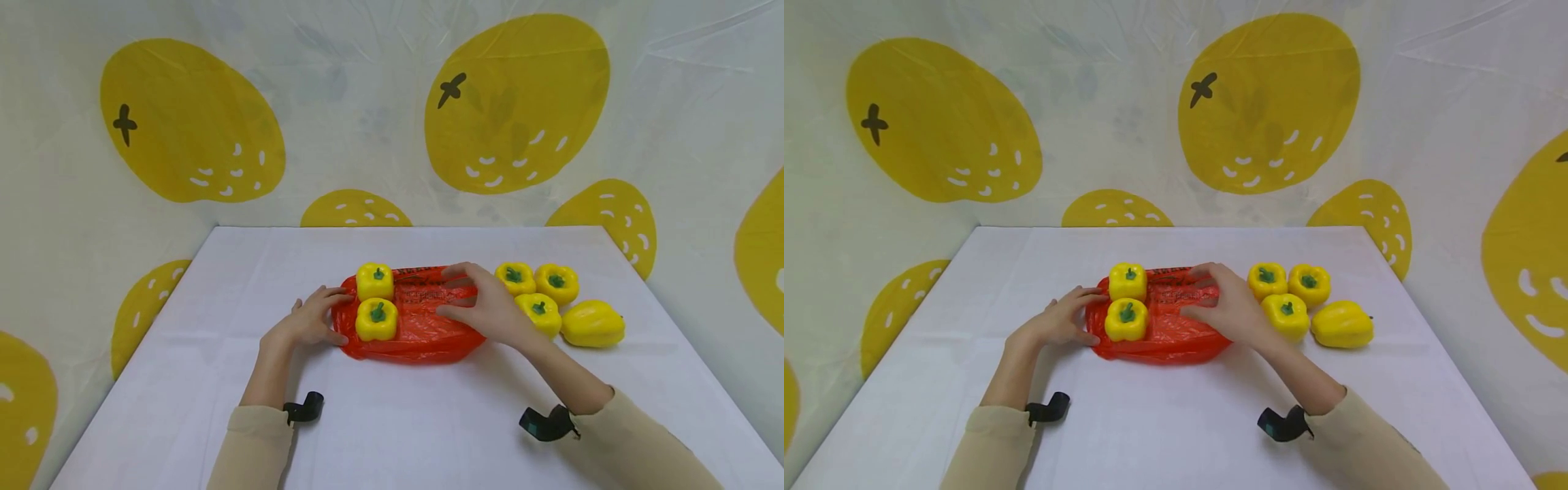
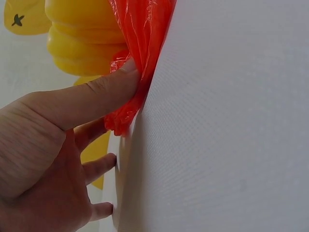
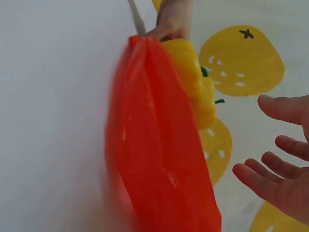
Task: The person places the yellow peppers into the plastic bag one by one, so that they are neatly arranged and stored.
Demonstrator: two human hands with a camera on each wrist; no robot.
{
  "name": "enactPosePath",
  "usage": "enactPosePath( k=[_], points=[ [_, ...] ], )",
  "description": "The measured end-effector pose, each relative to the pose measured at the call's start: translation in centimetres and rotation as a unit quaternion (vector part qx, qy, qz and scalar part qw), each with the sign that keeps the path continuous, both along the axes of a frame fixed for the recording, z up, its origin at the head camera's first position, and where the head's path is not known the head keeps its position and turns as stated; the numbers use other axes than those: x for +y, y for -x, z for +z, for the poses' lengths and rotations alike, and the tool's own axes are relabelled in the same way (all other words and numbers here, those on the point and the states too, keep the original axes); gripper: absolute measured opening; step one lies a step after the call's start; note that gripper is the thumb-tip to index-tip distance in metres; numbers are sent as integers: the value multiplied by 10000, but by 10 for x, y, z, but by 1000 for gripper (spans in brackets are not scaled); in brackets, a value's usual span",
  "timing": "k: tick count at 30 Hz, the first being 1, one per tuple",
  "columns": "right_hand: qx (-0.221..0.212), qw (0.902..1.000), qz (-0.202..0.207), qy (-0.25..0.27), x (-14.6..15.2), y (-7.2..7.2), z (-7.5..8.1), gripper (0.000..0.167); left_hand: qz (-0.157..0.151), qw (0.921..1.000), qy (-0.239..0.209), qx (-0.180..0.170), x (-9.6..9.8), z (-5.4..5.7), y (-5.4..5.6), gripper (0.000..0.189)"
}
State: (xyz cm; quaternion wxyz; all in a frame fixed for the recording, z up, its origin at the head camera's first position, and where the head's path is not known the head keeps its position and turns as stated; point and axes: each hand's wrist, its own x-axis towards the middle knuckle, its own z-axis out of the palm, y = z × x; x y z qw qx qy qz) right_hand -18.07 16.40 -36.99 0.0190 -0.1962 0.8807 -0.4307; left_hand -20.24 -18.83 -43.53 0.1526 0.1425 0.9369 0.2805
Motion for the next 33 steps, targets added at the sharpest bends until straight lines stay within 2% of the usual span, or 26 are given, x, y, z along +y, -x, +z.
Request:
enactPosePath(
  k=[7, 14, 18, 21, 28, 33],
  points=[
    [-117, 9993, -11, 351, 26, -1, 8, 52, -18, 10000, 4, -33, 1, 1, 1, 83],
    [-178, 9993, -292, 135, 49, -2, 21, 48, -42, 10000, -45, -53, 0, 0, 1, 83],
    [-350, 9983, -451, 82, 63, -4, 27, 48, -70, 9999, -89, -48, -1, 1, 0, 82],
    [-397, 9977, -536, 94, 75, -5, 29, 47, -64, 9999, -102, -69, -1, 2, -1, 82],
    [-92, 9981, -592, -162, 104, -6, 25, 43, -68, 10000, -4, -57, 0, 2, 0, 83],
    [-127, 9966, -755, -302, 128, -7, 26, 45, -21, 9999, -66, -94, 0, 1, 0, 82]
  ],
)
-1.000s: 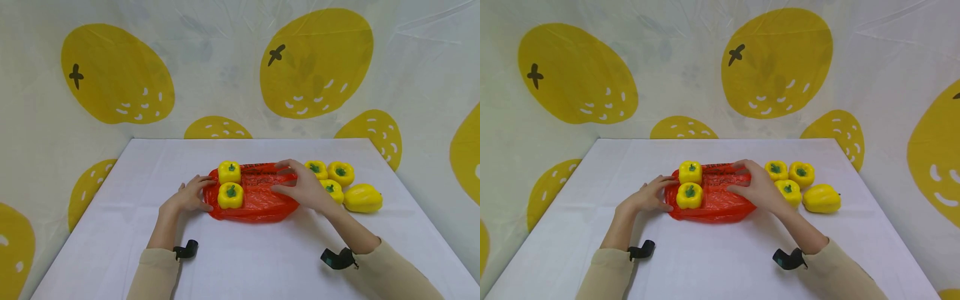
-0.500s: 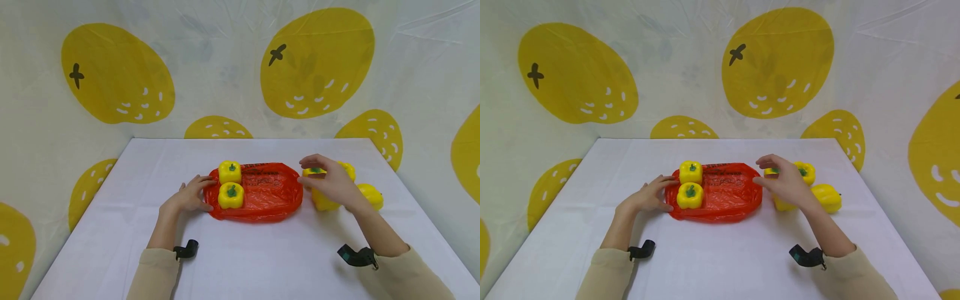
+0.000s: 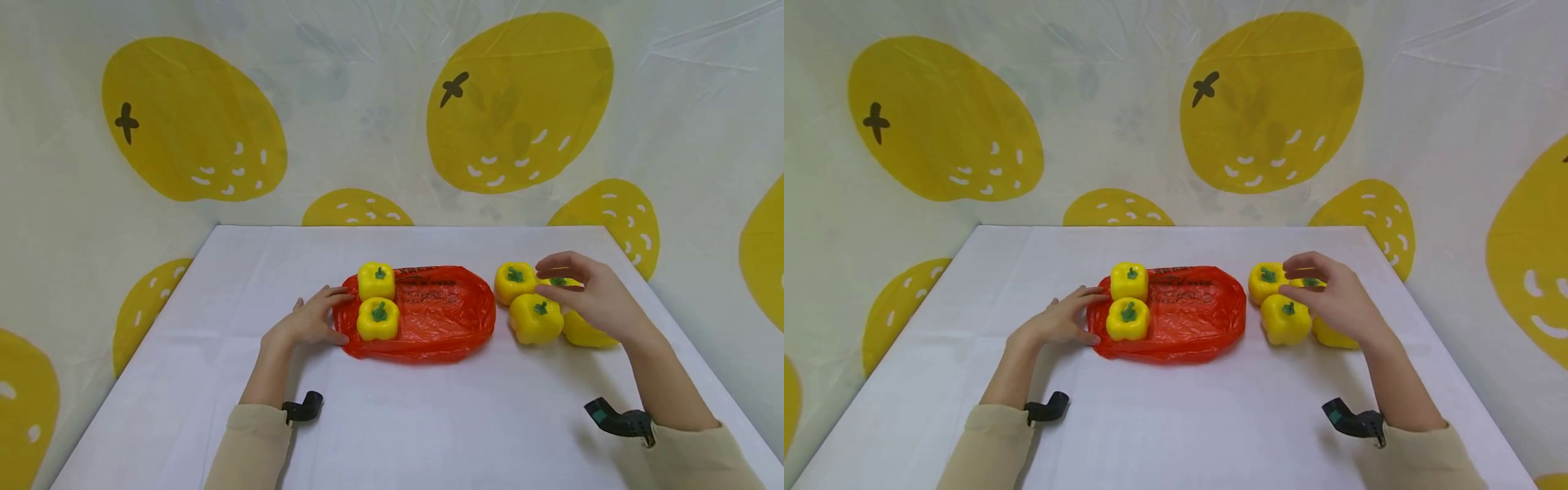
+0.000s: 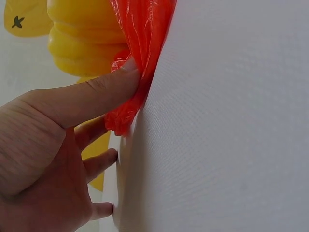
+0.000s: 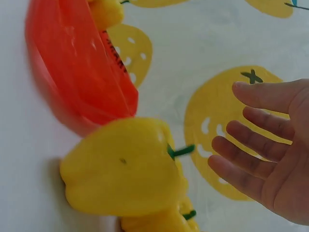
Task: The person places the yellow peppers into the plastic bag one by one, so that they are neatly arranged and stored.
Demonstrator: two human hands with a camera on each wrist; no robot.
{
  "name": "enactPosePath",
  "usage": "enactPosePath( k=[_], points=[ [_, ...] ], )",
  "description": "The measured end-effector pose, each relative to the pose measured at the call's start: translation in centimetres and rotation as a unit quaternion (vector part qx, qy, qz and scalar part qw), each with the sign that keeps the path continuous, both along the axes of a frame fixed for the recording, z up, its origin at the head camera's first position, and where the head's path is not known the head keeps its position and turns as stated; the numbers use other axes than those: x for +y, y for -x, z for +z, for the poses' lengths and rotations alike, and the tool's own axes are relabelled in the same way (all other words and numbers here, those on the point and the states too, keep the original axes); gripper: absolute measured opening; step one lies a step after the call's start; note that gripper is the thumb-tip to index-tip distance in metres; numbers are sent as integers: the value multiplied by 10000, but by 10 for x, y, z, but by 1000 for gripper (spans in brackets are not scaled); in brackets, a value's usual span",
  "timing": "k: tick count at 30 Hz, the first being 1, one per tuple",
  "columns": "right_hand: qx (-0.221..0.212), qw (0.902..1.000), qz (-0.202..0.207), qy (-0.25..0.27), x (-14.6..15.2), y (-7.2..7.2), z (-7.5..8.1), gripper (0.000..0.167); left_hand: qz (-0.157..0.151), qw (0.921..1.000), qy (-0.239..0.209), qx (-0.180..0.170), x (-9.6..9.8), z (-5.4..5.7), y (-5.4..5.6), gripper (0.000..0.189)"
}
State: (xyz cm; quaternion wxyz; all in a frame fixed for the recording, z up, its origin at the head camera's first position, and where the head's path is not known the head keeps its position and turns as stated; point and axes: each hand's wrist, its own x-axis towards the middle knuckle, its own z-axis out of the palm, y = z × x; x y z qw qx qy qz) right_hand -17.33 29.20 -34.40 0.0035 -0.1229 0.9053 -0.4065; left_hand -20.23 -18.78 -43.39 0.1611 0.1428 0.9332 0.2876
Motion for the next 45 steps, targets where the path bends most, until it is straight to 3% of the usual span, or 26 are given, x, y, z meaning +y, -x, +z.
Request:
enactPosePath(
  k=[17, 23, 31, 36, 45],
  points=[
    [-12, 9977, -669, -128, 68, -5, -11, 46, -60, 9999, -84, 130, -2, -2, -2, 81],
    [-475, 9949, -810, -364, 86, -5, -21, 61, -95, 9997, -172, 168, -2, -2, -2, 80],
    [-1246, 9903, -209, -574, 112, -1, -34, 76, -165, 9994, -218, 232, -2, -2, -2, 80],
    [-1436, 9883, 105, -510, 121, 1, -44, 80, -156, 9995, -91, 271, -2, -3, -2, 80],
    [-1960, 9791, 347, -414, 131, 2, -62, 88, -109, 9996, 28, 263, -1, -2, -2, 80]
  ],
)
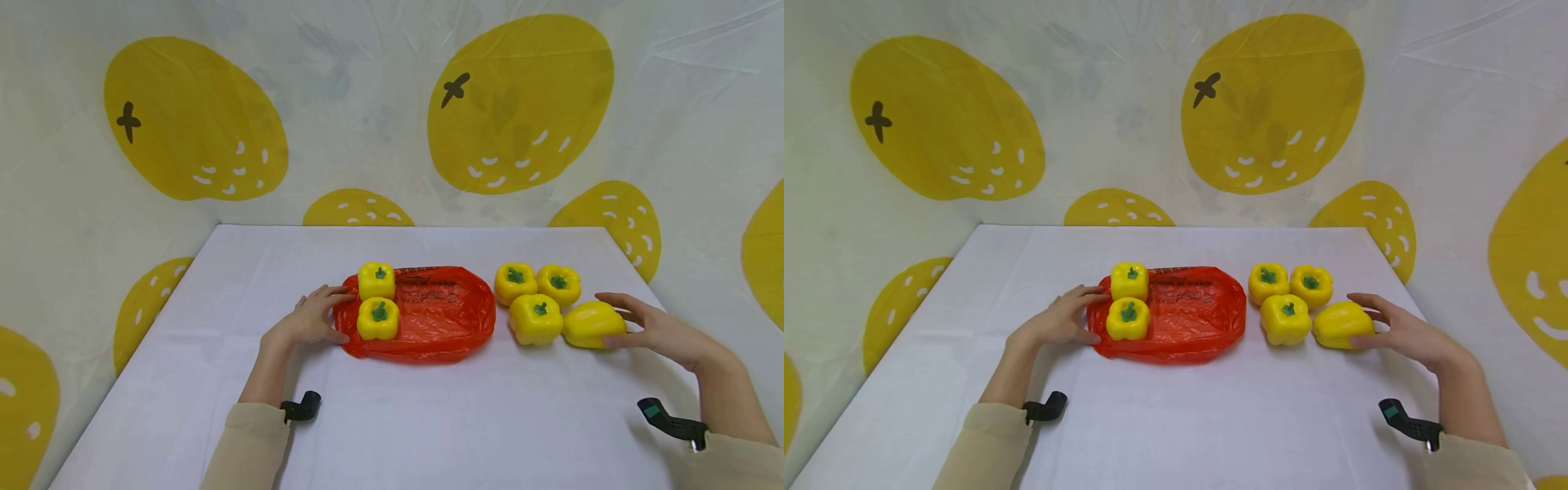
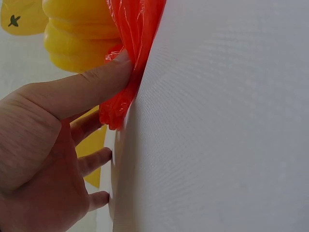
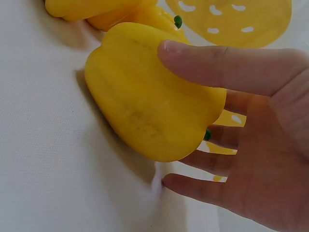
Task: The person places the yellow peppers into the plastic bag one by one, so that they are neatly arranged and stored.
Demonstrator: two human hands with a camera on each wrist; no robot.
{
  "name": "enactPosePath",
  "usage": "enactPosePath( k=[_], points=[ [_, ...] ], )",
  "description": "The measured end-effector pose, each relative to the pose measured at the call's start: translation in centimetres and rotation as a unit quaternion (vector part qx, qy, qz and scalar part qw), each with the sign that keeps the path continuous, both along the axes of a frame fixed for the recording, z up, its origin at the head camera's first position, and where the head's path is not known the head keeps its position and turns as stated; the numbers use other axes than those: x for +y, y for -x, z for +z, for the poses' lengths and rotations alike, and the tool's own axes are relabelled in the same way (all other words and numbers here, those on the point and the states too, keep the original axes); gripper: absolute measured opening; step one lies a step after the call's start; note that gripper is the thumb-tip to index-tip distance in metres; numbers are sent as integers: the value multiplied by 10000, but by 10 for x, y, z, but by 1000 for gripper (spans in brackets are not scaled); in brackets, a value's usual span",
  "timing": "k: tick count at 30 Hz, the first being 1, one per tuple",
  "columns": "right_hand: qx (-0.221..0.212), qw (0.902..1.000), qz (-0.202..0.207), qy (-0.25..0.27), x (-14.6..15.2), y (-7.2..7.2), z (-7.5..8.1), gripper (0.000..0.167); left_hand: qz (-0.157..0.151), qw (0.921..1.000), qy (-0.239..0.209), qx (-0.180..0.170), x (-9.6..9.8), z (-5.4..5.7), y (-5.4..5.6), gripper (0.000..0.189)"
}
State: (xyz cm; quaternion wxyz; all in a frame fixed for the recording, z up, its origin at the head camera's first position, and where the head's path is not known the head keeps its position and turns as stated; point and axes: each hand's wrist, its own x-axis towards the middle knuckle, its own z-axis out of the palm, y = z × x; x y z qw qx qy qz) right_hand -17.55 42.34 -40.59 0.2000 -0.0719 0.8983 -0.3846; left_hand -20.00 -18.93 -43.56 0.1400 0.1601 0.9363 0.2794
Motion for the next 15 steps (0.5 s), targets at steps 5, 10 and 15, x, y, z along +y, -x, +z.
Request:
enactPosePath(
  k=[5, 10, 15],
  points=[
    [-86, 9999, -23, 62, 0, 1, -3, 91, 22, 10000, 29, -18, 1, 0, 1, 80],
    [-19, 9999, 14, 107, 2, 1, -4, 89, 10, 10000, 31, -14, 0, 0, 1, 80],
    [-32, 9998, 16, 172, 5, 3, -8, 89, -10, 10000, 23, -13, 0, -1, 2, 81]
  ],
)
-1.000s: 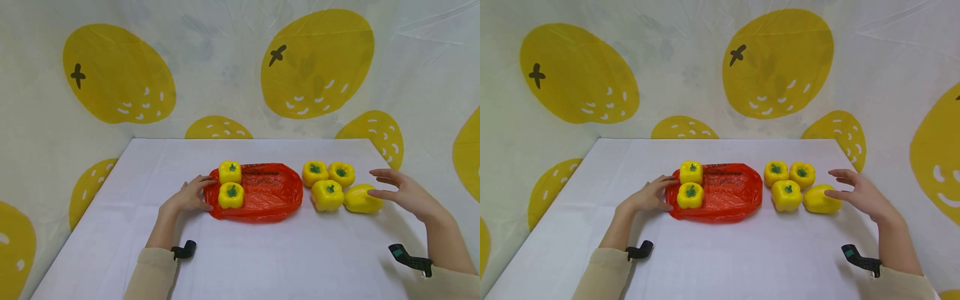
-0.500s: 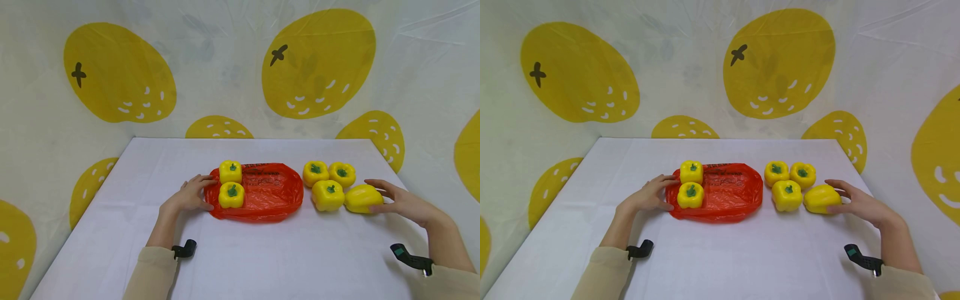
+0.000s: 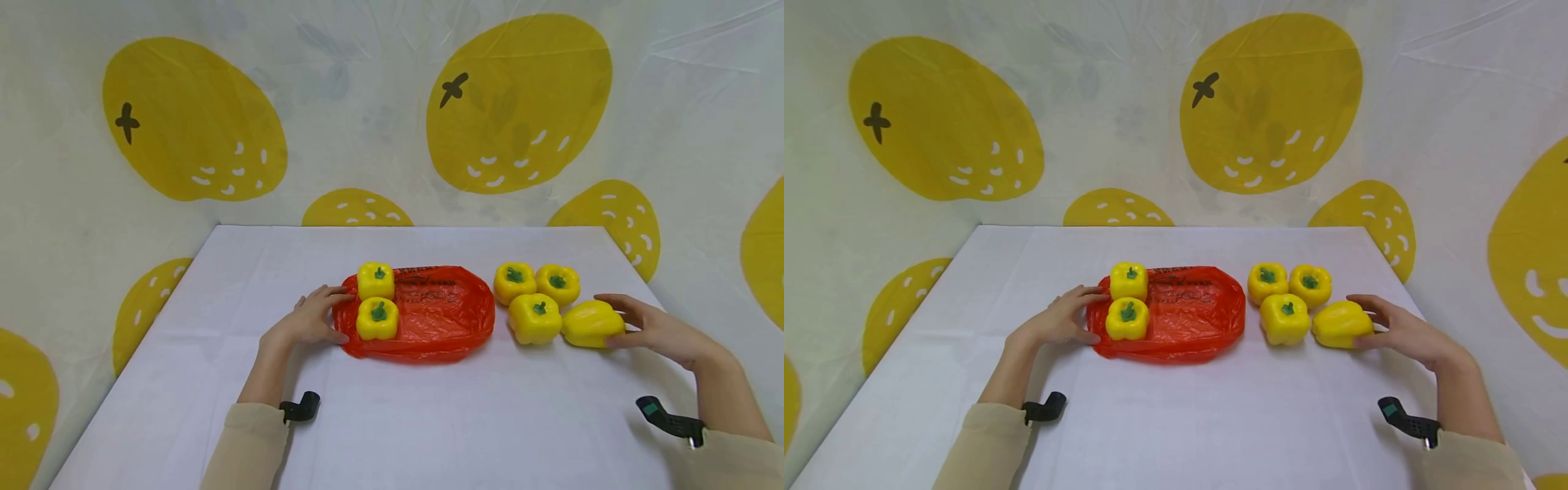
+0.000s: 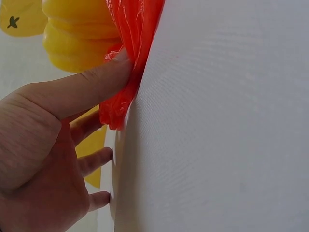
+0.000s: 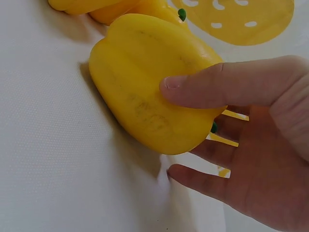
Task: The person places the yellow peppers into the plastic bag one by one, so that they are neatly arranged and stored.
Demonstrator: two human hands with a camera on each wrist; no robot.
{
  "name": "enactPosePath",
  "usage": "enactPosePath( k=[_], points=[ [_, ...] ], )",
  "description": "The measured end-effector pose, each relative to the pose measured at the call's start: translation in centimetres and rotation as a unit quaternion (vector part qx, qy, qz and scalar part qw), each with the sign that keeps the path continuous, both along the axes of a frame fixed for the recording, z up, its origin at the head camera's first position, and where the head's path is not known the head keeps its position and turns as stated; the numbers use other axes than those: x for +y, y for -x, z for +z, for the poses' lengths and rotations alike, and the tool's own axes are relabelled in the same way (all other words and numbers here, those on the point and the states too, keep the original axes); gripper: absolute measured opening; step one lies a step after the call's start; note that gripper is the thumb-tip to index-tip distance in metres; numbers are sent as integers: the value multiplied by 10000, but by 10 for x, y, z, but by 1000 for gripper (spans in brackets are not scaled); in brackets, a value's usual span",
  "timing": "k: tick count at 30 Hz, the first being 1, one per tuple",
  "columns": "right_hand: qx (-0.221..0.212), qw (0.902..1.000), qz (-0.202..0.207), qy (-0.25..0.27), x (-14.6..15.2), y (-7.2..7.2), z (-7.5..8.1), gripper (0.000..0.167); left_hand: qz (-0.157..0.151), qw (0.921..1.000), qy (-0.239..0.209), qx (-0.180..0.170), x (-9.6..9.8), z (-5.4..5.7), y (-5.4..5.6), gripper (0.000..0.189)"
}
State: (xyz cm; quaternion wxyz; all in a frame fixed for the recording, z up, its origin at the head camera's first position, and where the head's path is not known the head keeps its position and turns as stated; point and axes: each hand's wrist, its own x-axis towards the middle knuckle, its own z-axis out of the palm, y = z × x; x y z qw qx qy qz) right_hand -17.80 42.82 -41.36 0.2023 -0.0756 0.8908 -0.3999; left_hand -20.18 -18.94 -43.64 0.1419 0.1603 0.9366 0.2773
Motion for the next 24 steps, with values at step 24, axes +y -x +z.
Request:
enactPosePath(
  k=[24],
  points=[
    [664, 9951, -284, -677, -2, -6, 33, 83, 18, 9998, -137, -168, 0, 1, -1, 79]
  ],
)
